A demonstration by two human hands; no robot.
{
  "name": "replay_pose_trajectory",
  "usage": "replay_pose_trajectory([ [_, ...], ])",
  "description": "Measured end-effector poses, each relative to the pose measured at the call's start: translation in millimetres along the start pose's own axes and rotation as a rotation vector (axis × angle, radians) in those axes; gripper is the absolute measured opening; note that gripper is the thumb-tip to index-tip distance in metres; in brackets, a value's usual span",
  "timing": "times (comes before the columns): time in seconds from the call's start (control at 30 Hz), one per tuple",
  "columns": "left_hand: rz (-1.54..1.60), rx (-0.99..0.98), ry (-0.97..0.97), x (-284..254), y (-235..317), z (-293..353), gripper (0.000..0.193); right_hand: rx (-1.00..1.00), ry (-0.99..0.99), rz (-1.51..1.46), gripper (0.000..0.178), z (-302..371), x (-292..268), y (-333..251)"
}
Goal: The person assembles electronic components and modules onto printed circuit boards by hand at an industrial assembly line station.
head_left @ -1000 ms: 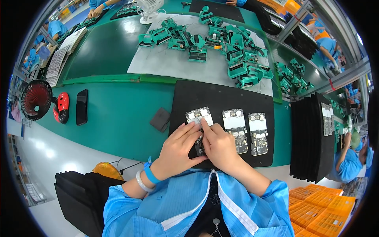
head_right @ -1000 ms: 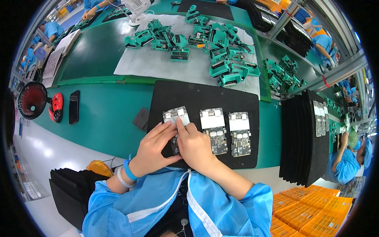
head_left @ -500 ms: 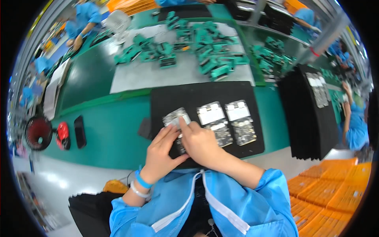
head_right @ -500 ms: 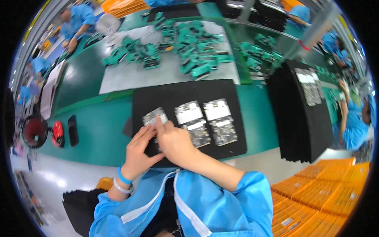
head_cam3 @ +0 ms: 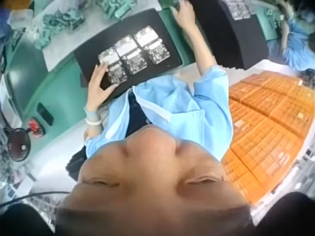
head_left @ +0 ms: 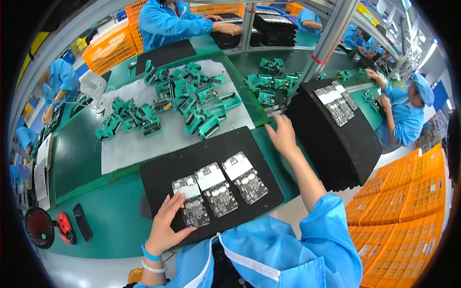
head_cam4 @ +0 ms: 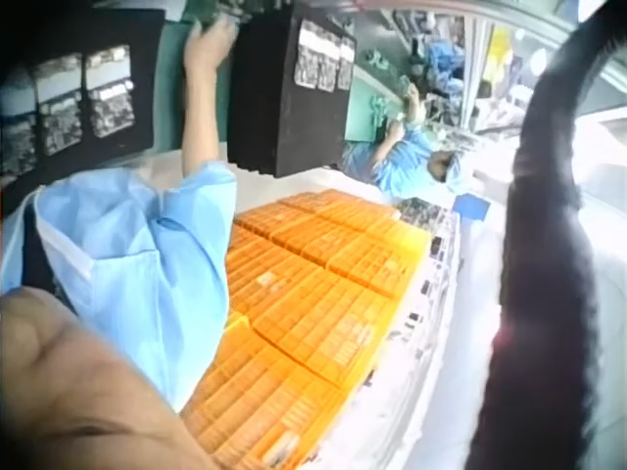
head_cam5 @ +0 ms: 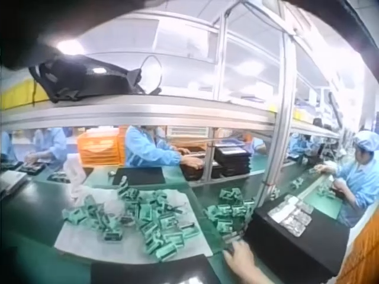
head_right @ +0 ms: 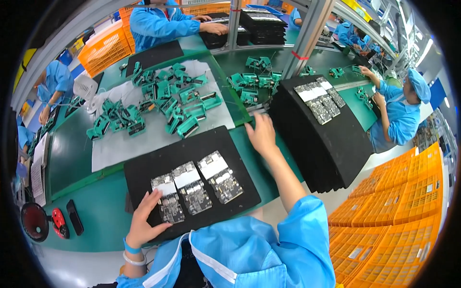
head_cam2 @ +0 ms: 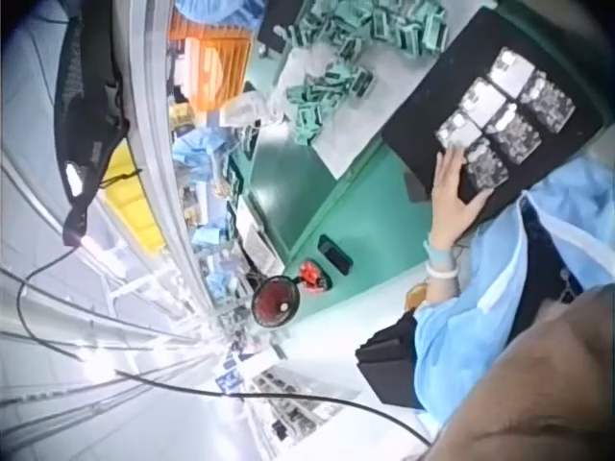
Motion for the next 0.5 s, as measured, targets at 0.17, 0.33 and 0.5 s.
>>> replay_pose_trajectory([
  [0.17, -0.018, 0.011, 0.037, 3, -2, 1, 0.085, -0.049, 0.009, 0.061, 0.071, -146, 29, 27],
  [0.33, -0.027, -0.039, 0.055, 4, -8, 5, 0.081, 0.044, -0.721, 0.175, 0.092, -211, 50, 22],
  [0.5, 0.016, -0.038, 0.035, 7, -8, -5, 0.080, 0.099, -0.919, 0.092, 0.080, -236, 40, 53],
])
Point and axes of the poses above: each hand's wrist, its own z-axis away from the middle knuckle, its own x-axis out of the palm, y = z × x, the point moved 2 cm from there along -z, towards the middle knuckle, and after that the axes turned 1 degree about -x, right-handed, at the moved point
